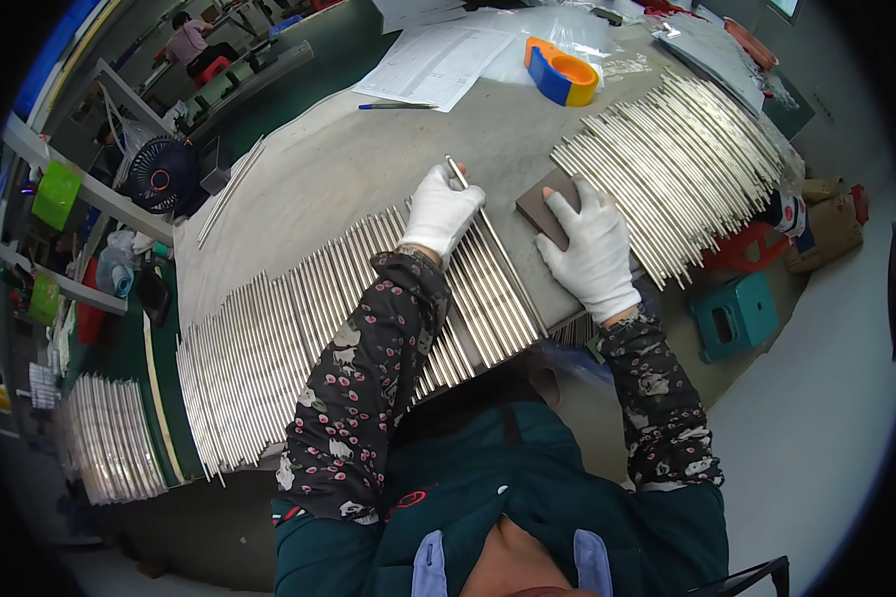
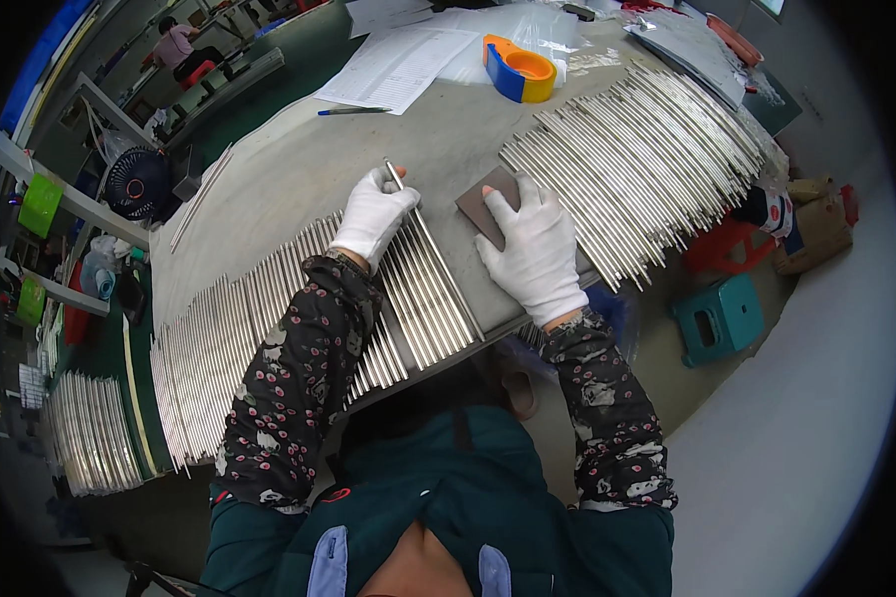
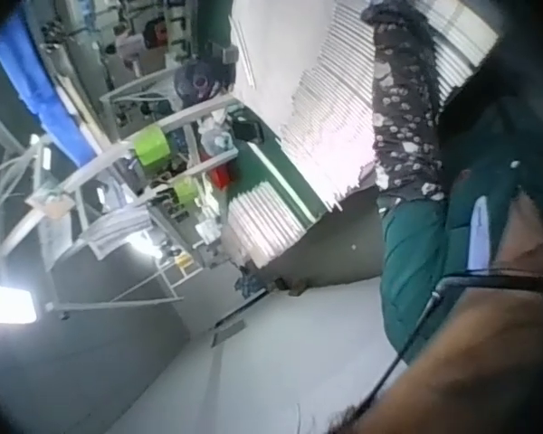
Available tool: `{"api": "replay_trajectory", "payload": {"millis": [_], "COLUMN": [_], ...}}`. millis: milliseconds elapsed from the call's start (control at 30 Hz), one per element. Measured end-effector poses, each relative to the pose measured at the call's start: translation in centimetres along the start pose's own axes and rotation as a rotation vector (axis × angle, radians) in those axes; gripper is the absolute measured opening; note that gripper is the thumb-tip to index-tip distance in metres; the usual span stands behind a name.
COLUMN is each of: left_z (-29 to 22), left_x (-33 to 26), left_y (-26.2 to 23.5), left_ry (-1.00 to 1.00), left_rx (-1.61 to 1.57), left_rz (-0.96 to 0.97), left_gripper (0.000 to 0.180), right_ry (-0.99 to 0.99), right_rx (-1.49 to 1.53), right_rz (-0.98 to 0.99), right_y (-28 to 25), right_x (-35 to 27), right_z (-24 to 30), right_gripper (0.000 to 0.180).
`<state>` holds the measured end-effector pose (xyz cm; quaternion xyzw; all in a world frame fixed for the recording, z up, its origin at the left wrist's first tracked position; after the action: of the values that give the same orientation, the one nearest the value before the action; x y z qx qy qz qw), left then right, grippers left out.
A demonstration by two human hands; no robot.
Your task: Manually sanding a bundle of thin metal rods using a sanding block at a manufacturing workbench.
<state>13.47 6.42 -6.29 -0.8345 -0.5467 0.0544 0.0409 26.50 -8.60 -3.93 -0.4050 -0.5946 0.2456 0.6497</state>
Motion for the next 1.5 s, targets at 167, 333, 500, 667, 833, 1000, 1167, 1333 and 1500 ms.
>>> {"api": "replay_trajectory", "payload": {"millis": [167,333,500,667,833,1000,1167,1333,1500], "left_z": [-2.3,-1.8,-0.9,-1.5,-1.4,-0.7,-0.5,-0.4,-0.4], "left_x": [-0.4,-6.2,-9.7,-11.8,-19.3,-20.5,-20.3,-20.0,-20.0], "left_y": [0.0,3.0,2.2,-0.1,1.9,4.0,5.1,5.3,5.3], "left_ry": [0.014,0.596,0.690,0.614,0.685,0.654,0.659,0.682,0.674], "left_rx": [0.796,1.075,1.045,1.072,0.844,0.874,0.919,0.910,0.935], "left_rz": [-0.063,0.453,0.627,0.555,0.790,0.701,0.655,0.621,0.610], "left_gripper": [0.063,0.071,0.065,0.067,0.083,0.088,0.082,0.075,0.076], "right_ry": [0.016,0.039,0.013,0.004,0.007,0.010,0.008,0.017,0.026], "right_rx": [0.004,0.016,0.015,-0.007,0.007,0.007,0.011,0.013,0.018], "right_rz": [0.011,0.016,-0.002,-0.037,-0.016,-0.026,-0.024,-0.031,-0.021], "right_y": [0.2,0.2,-0.1,0.0,0.0,0.0,0.0,0.1,0.1], "right_x": [0.0,-0.3,-0.2,-0.4,-0.3,-0.3,-0.3,-0.4,-0.4], "right_z": [-0.3,-0.7,-0.4,-0.6,-0.4,-0.5,-0.5,-0.5,-0.5], "right_gripper": [0.053,0.054,0.054,0.054,0.054,0.054,0.054,0.054,0.054]}}
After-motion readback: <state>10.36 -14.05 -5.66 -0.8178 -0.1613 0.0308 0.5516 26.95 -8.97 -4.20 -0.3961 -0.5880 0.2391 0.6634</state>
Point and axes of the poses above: each hand's wrist, its own x-axis towards the middle knuckle, its own y-axis out of the palm, z = x × y, the point moved 5 cm from there along x, towards the middle knuckle, and after that the axes turned 10 degrees about -x, right-handed, at the moved point
